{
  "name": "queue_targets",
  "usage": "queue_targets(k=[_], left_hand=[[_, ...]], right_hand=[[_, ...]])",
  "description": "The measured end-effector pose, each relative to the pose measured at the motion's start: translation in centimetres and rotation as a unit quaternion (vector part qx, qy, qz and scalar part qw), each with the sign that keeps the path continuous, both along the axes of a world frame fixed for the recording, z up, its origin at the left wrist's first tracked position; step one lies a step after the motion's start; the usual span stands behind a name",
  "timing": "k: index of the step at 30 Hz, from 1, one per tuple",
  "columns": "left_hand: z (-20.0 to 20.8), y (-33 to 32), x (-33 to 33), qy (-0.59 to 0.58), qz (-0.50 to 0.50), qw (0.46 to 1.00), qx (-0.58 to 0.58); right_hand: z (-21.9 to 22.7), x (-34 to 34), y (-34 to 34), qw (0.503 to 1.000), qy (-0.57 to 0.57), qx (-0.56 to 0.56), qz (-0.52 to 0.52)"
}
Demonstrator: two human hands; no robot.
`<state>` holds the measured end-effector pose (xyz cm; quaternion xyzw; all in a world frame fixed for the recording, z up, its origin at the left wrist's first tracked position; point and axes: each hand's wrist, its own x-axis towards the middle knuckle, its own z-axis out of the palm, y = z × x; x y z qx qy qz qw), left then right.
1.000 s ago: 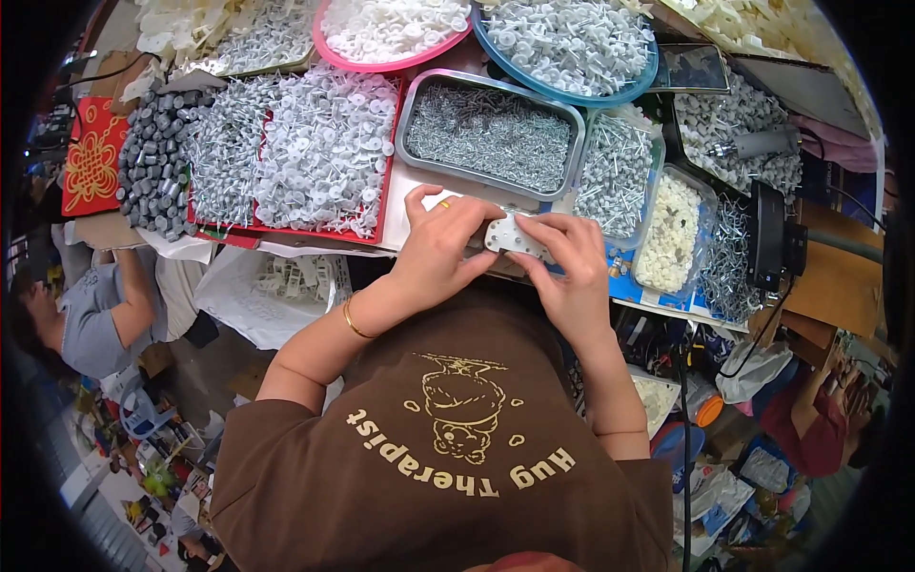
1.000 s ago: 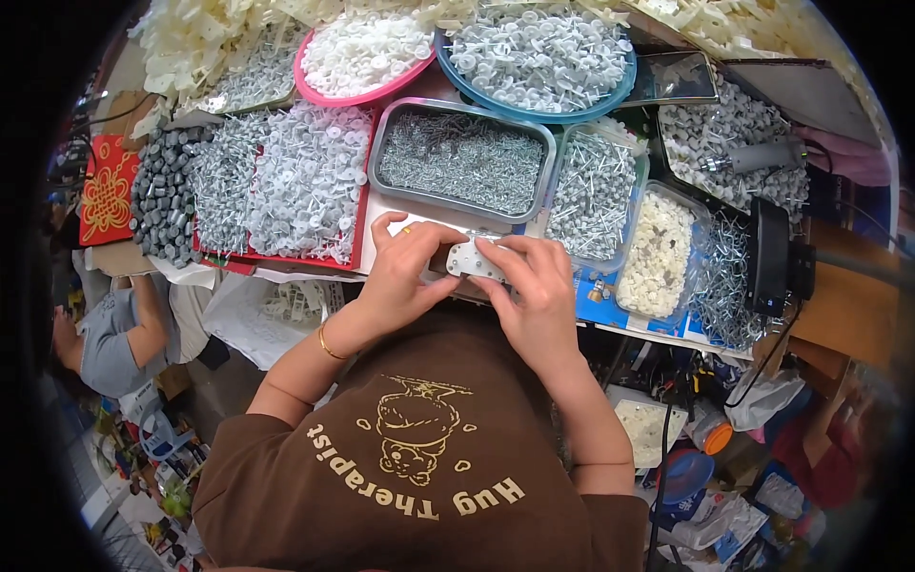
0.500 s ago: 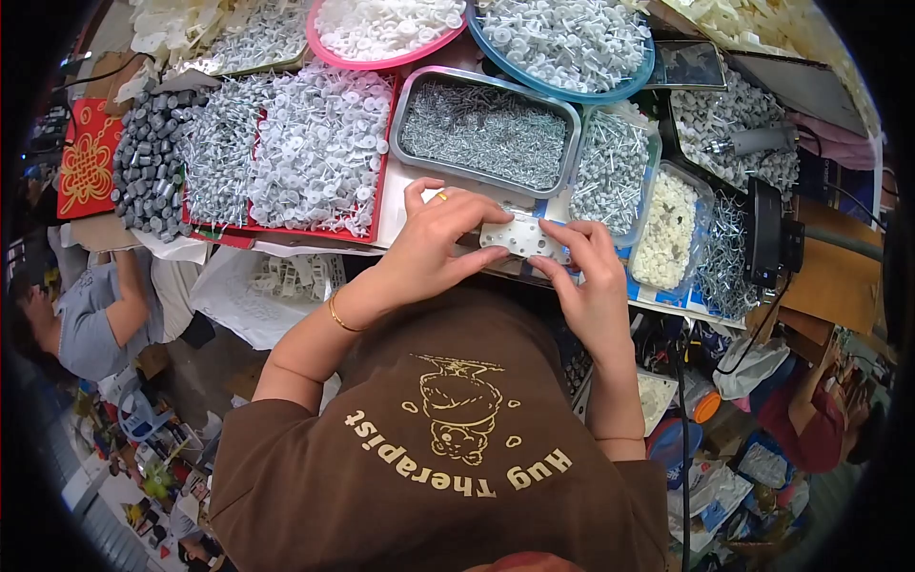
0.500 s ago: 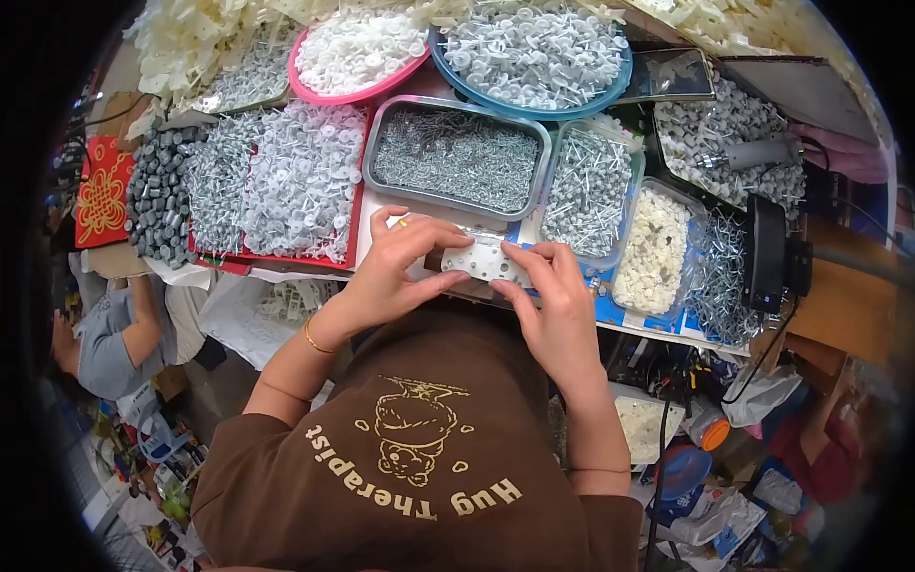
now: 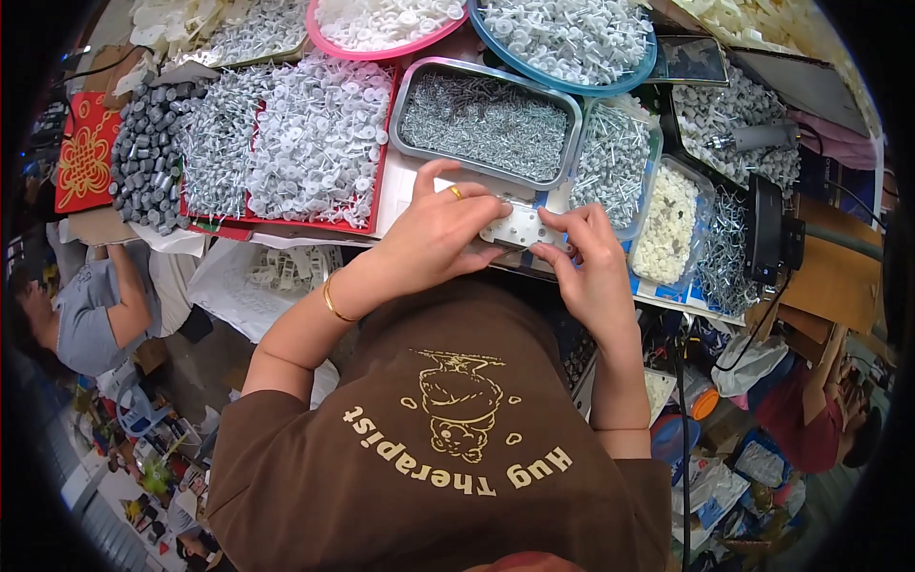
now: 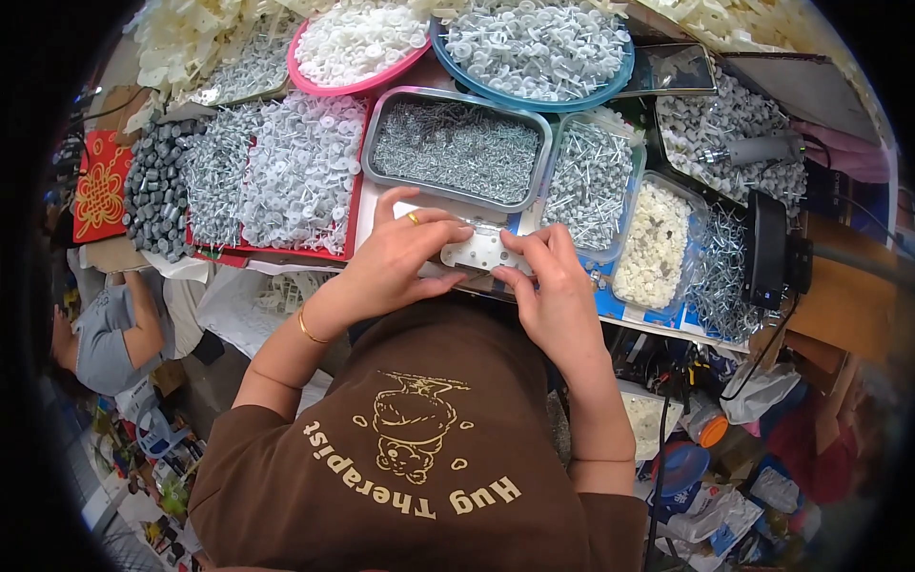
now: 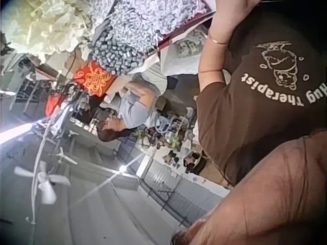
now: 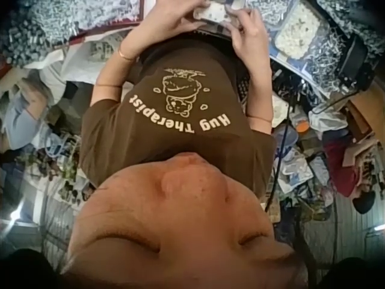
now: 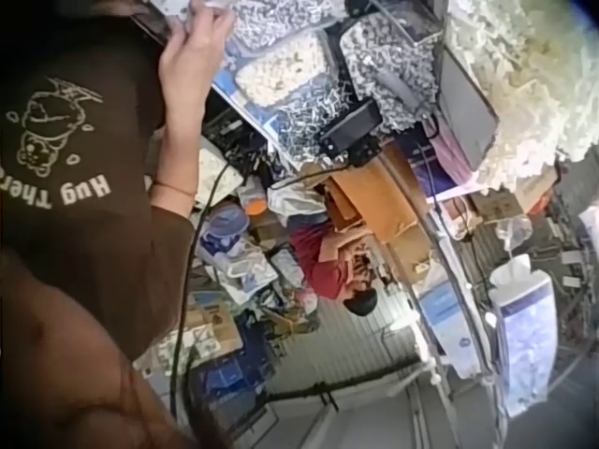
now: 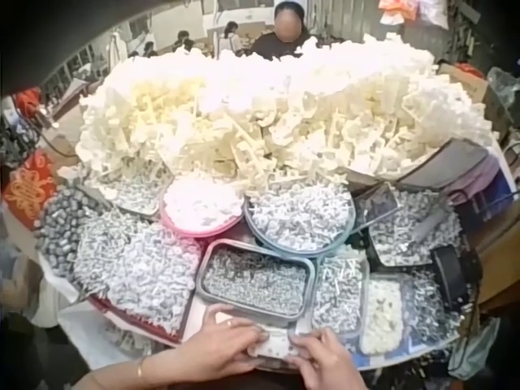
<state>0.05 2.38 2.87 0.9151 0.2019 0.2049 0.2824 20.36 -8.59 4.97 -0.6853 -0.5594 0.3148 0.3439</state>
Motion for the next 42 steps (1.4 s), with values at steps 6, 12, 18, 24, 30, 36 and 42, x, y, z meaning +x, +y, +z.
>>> queue_targets(k=[6,12,18,24,30,36,42], left_hand=[[-2.2,-1.6,0.1,-0.039,0.056,0.997,0.039],[-3.7,-2.9,0.6,-0.040,0.102,0.989,0.097],[-1.5,-1.2,0.4,-0.032,0.079,0.995,-0.050],[-1.6,-1.4,1.0,-0.015,0.114,0.985,-0.132],[-1.5,-1.5,0.9,-0.021,0.113,0.986,-0.117],[-1.6,-1.4,0.9,-0.012,0.119,0.989,-0.084],[-2.0,-1.9,0.8,-0.026,0.123,0.990,-0.056]], right_hand=[[-0.1,-0.3,0.0,1.000,-0.006,-0.004,-0.001],[-0.1,-0.3,0.1,1.000,0.012,-0.001,-0.008],[0.0,0.1,0.4,0.999,-0.027,-0.014,0.019],[-0.2,1.3,0.4,0.997,0.010,-0.065,0.028],[0.3,1.1,-1.0,0.995,-0.095,-0.003,0.038],[0.1,2.4,0.0,0.992,-0.001,-0.118,0.055],[-0.8,1.6,-0.9,0.997,0.034,-0.069,0.006]])
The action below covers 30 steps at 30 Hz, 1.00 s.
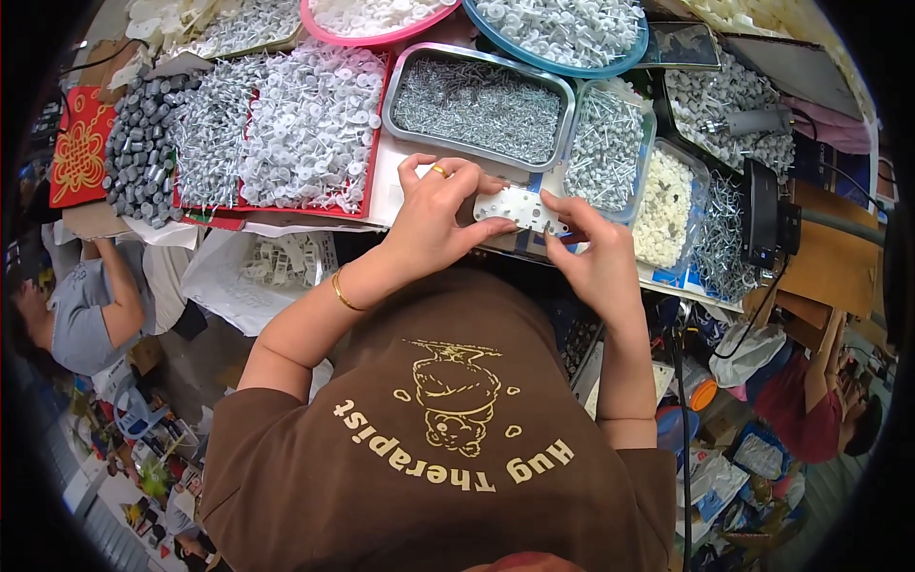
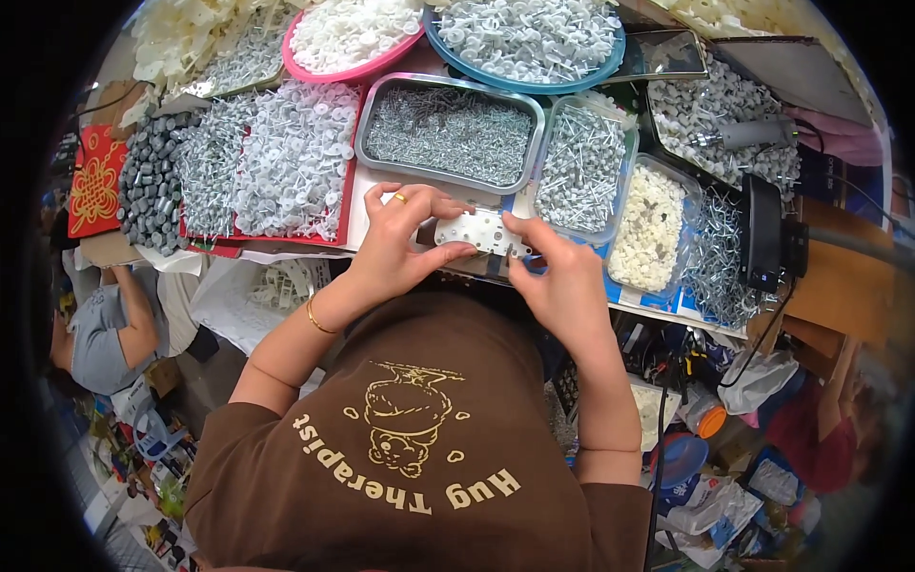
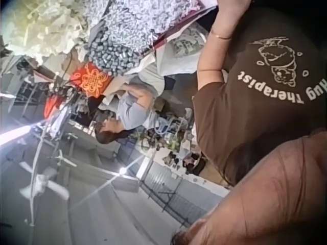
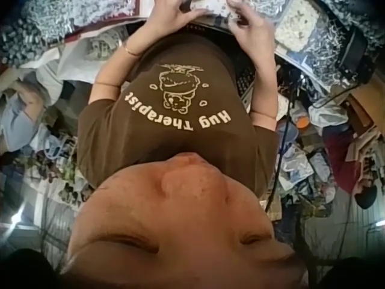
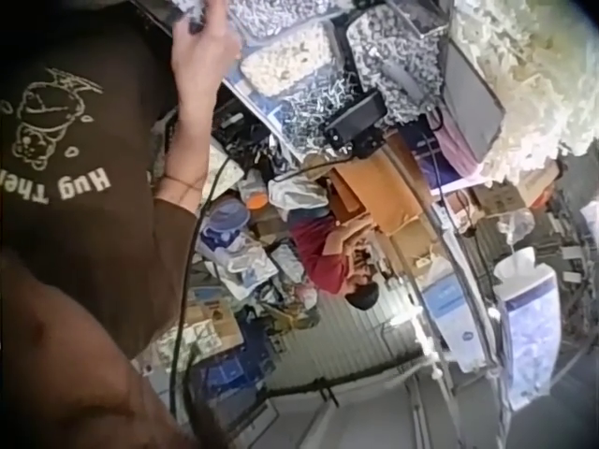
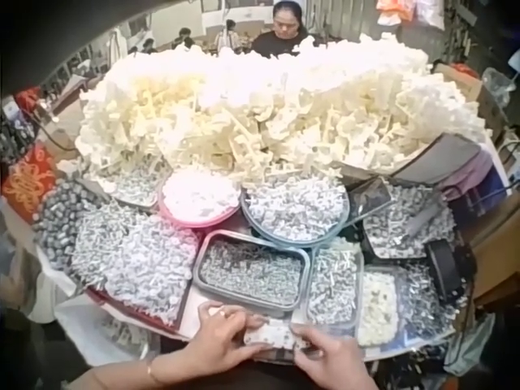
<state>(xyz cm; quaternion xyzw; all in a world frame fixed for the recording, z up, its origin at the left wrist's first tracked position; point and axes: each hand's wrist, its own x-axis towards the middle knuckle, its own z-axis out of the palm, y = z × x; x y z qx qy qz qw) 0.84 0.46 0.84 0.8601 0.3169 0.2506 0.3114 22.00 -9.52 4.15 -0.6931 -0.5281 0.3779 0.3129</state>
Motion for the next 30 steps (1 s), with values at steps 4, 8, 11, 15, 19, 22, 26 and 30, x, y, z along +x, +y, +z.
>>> queue_targets(k=[4,8,11,15,19,22,26,30], left_hand=[[0.0,0.2,0.1,0.003,0.001,1.000,-0.004],[-0.2,0.2,0.0,0.001,-0.002,1.000,-0.012],[0.2,0.2,0.0,0.004,-0.006,1.000,-0.023],[0.1,0.2,0.0,0.007,-0.004,1.000,-0.014],[-0.7,0.2,-0.4,0.011,-0.021,0.997,0.079],[-0.9,0.4,-1.1,0.014,-0.051,0.988,0.144],[-1.0,0.6,-0.7,-0.018,-0.063,0.989,0.131],[-1.0,1.1,-0.8,-0.009,-0.090,0.987,0.134]], right_hand=[[-0.5,-0.5,-0.1,0.999,-0.005,0.013,-0.031],[-1.2,-0.4,-0.4,0.997,-0.003,0.070,-0.012],[-0.6,0.4,-0.2,0.995,0.094,0.025,-0.012],[-0.9,1.6,0.5,0.988,0.141,-0.068,-0.003],[1.1,-0.8,-0.6,0.990,-0.061,0.119,-0.049],[1.1,-1.8,-3.1,0.976,-0.141,0.157,0.048],[-2.6,-4.1,-3.5,0.966,-0.186,0.178,0.023],[-3.4,-4.7,-3.4,0.977,-0.126,0.169,0.042]])
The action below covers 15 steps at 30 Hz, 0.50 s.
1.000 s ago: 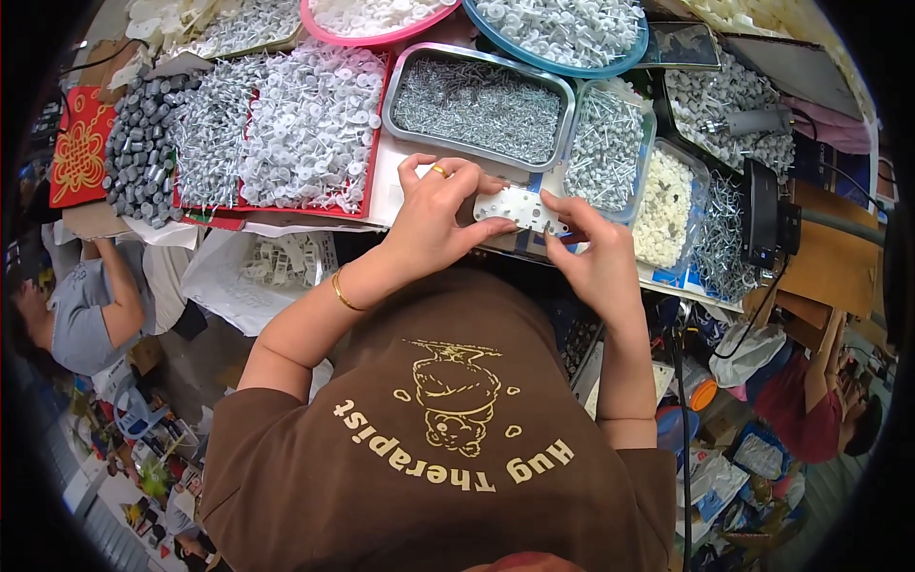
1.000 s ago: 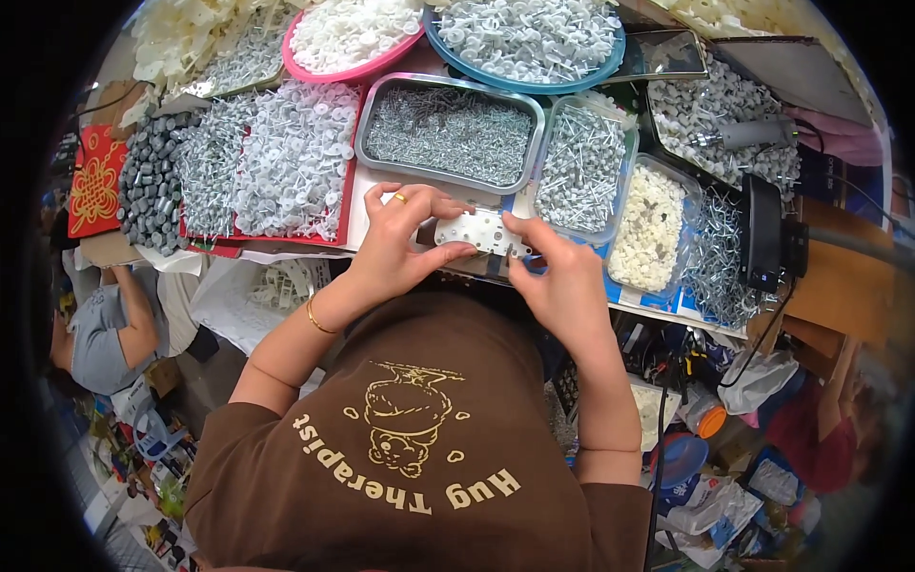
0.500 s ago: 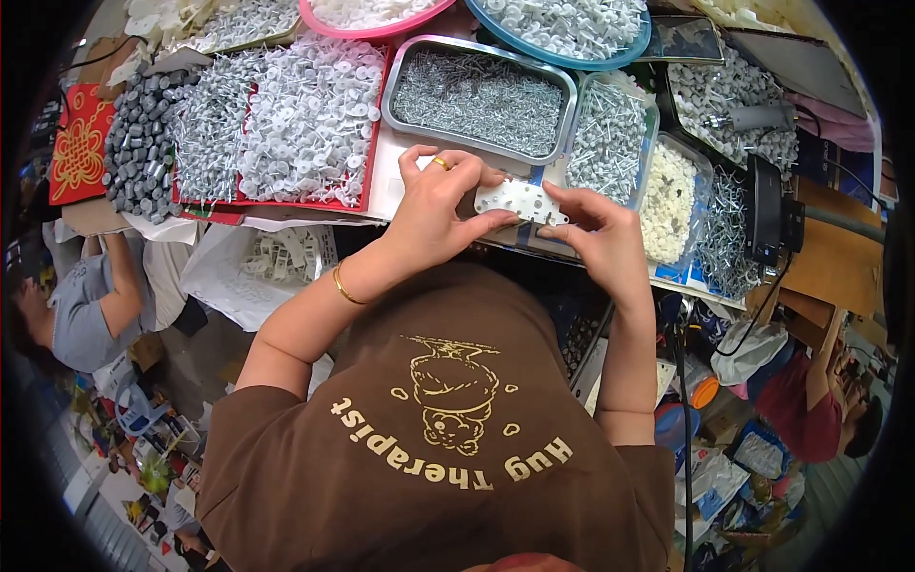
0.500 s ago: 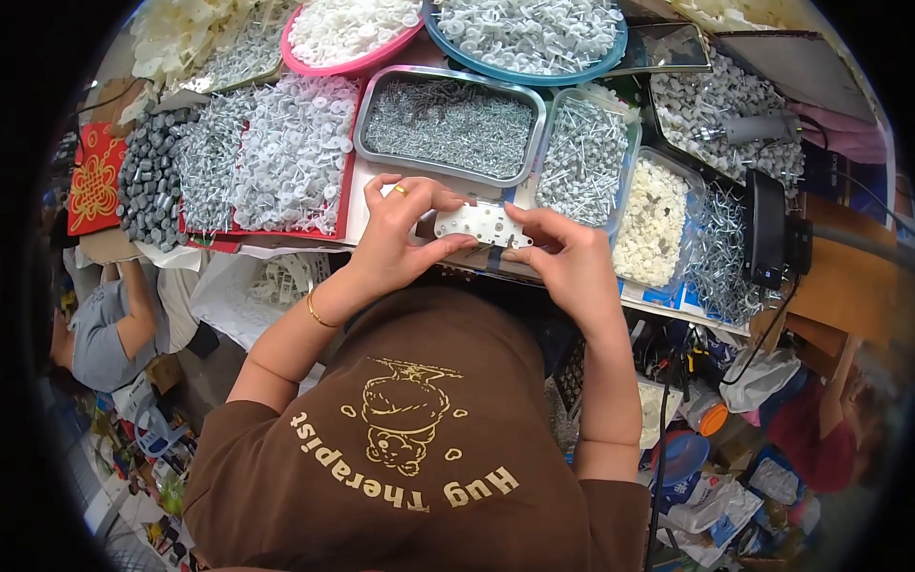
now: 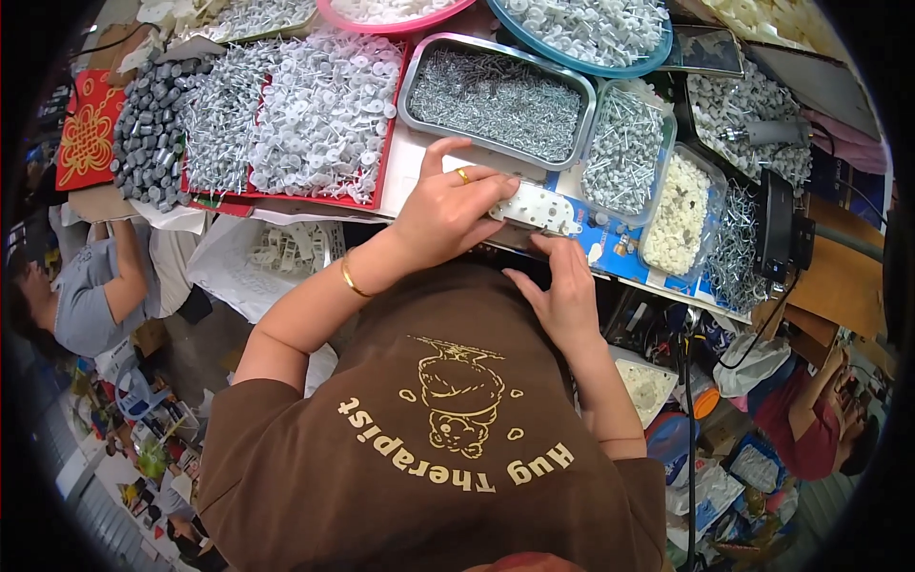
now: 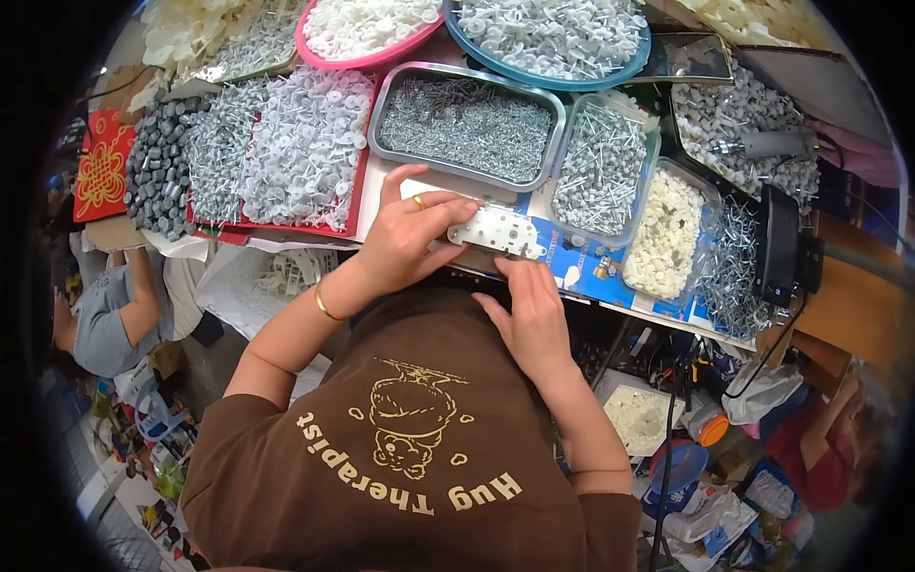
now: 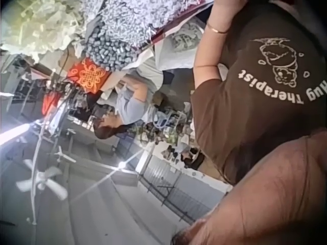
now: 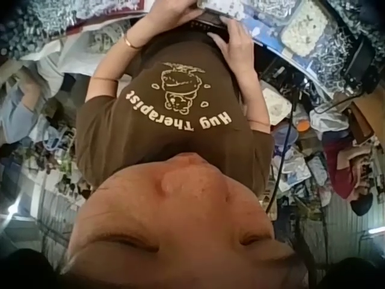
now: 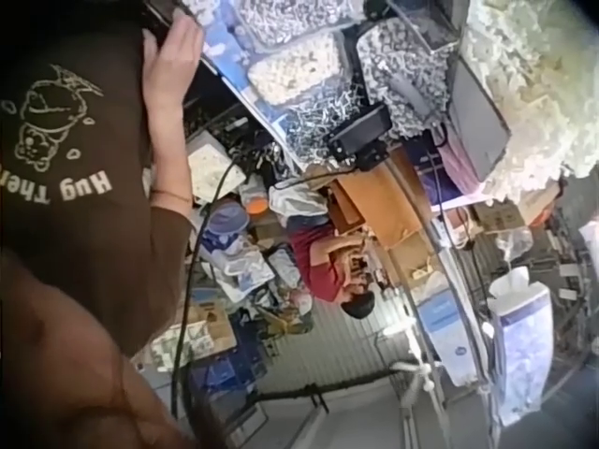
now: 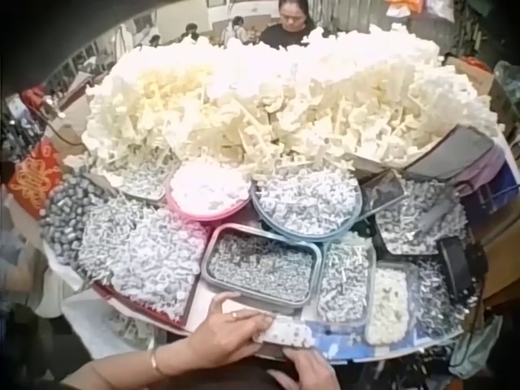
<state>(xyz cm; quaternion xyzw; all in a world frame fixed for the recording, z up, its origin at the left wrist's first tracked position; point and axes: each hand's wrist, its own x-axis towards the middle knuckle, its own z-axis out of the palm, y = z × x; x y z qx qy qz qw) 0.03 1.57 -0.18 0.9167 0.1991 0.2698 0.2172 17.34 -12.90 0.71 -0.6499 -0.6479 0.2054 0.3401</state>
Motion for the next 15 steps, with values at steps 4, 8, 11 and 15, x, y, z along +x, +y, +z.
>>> queue_targets(k=[4,8,11,15], left_hand=[[0.5,0.2,-0.3,0.008,-0.002,0.999,-0.046],[1.8,0.8,-0.6,0.038,-0.006,0.984,-0.173],[1.7,1.2,-0.1,0.055,0.014,0.975,-0.214],[2.3,1.0,0.5,0.060,0.037,0.969,-0.235]], right_hand=[[-0.7,0.0,-0.1,0.999,-0.035,0.013,-0.010],[-1.4,0.3,-0.1,0.999,0.000,0.045,-0.014],[-1.1,0.6,0.3,0.998,-0.002,0.065,-0.009],[-1.6,-0.4,0.8,0.996,-0.046,0.079,-0.023]])
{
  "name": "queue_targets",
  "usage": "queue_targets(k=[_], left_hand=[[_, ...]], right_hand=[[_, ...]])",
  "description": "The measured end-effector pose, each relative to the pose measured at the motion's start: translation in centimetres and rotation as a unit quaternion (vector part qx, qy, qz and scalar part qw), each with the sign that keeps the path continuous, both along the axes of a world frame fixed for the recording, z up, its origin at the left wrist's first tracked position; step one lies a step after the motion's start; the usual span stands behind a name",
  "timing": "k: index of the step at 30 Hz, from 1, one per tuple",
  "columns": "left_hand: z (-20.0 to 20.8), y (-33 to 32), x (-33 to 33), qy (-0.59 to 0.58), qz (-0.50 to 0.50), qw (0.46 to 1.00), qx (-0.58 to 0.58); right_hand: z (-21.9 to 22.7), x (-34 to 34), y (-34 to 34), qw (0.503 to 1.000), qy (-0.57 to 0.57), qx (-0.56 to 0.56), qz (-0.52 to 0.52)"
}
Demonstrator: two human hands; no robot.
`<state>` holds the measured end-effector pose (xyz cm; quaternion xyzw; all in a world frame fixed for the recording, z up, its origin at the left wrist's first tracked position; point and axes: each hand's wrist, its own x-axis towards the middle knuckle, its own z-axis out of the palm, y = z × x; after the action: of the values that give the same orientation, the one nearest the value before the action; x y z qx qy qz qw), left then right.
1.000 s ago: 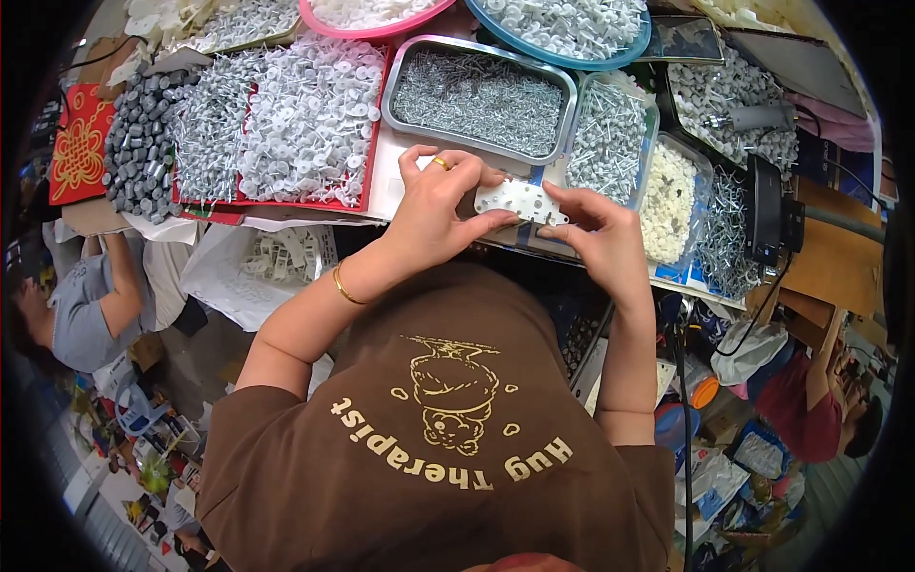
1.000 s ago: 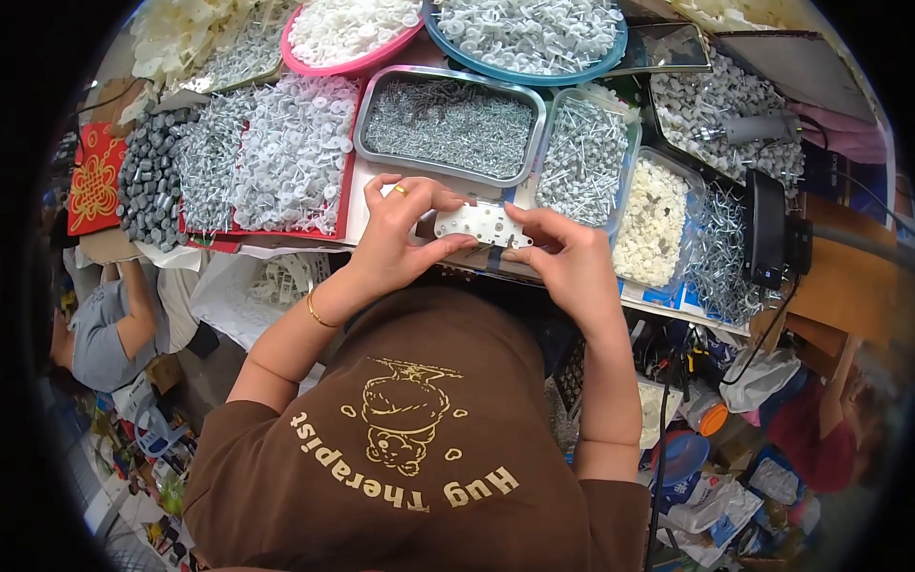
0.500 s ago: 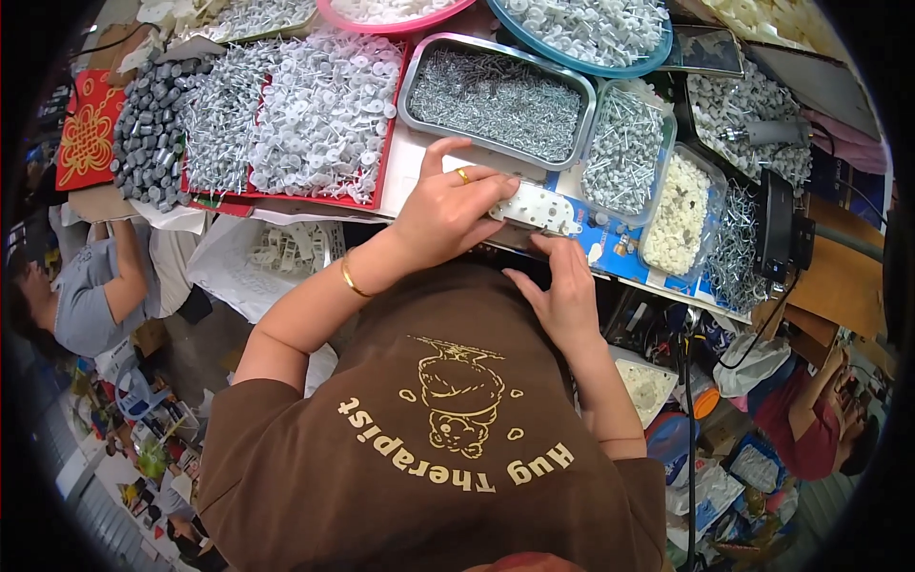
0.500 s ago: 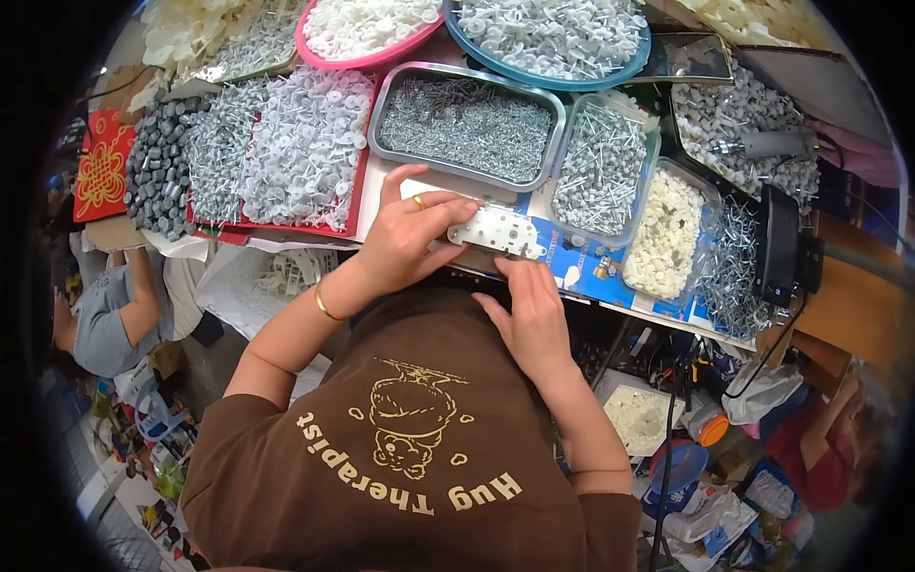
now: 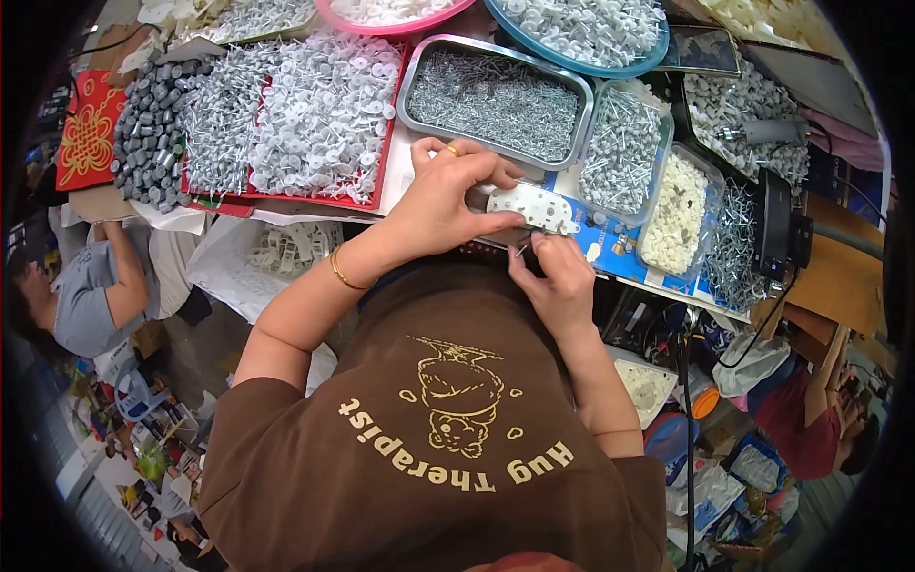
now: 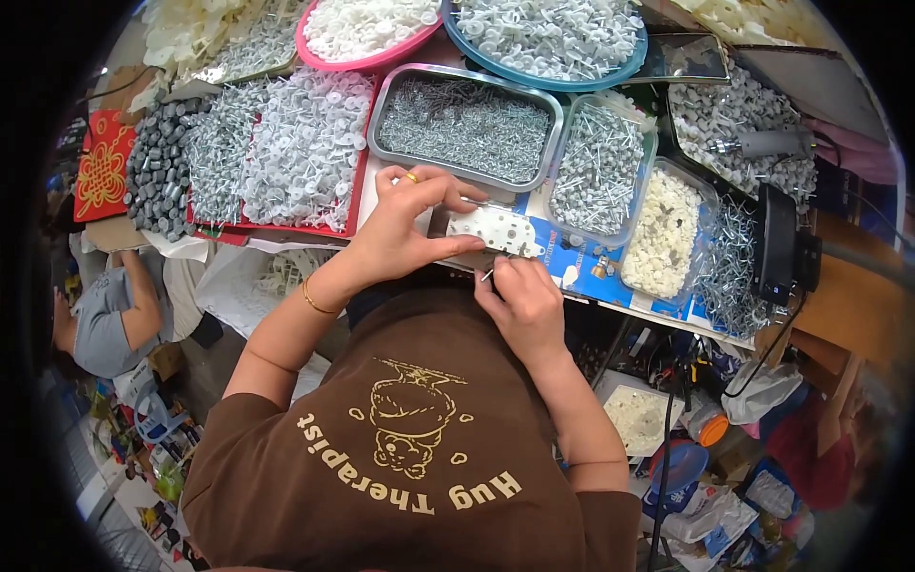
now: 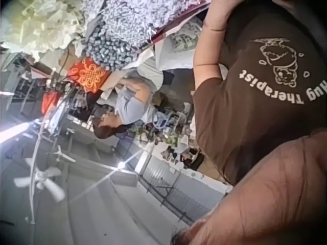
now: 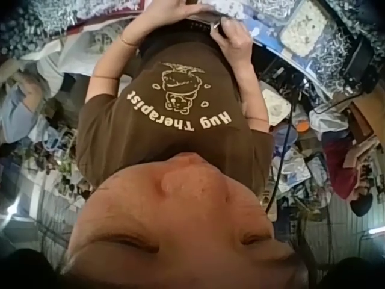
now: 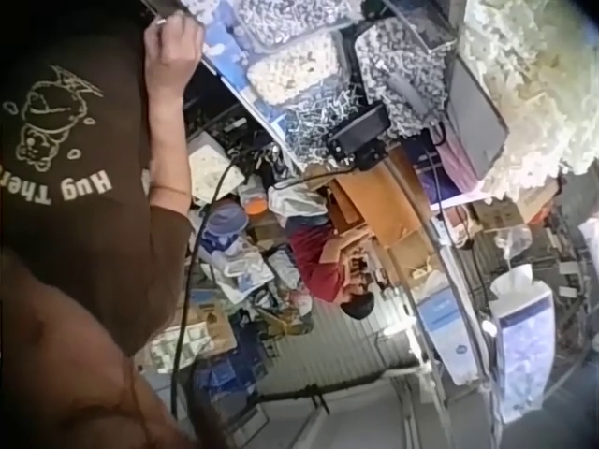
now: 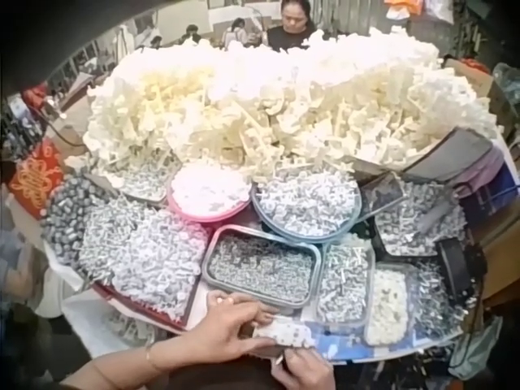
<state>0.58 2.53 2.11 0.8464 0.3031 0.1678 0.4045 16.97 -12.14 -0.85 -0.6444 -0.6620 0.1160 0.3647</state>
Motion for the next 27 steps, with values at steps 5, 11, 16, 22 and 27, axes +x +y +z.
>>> queue_targets(k=[5,11,16,22,27], left_hand=[[-0.2,-0.4,0.1,-0.011,0.017,1.000,-0.012],[-0.2,-0.6,0.1,-0.009,0.009,1.000,0.007],[-1.4,-1.5,-0.3,-0.027,-0.004,0.986,0.167],[-2.8,-1.4,-0.3,-0.084,-0.007,0.974,0.211],[-2.7,-0.8,-0.3,-0.096,-0.030,0.974,0.202]], right_hand=[[0.0,1.6,-0.7,0.989,0.134,0.048,-0.044],[1.9,3.9,2.0,0.985,0.135,-0.048,-0.097],[3.7,6.5,0.5,0.962,0.181,-0.142,-0.149],[2.6,15.3,-2.1,0.933,-0.067,-0.105,-0.339],[2.3,14.4,-1.5,0.938,-0.163,-0.094,-0.292]])
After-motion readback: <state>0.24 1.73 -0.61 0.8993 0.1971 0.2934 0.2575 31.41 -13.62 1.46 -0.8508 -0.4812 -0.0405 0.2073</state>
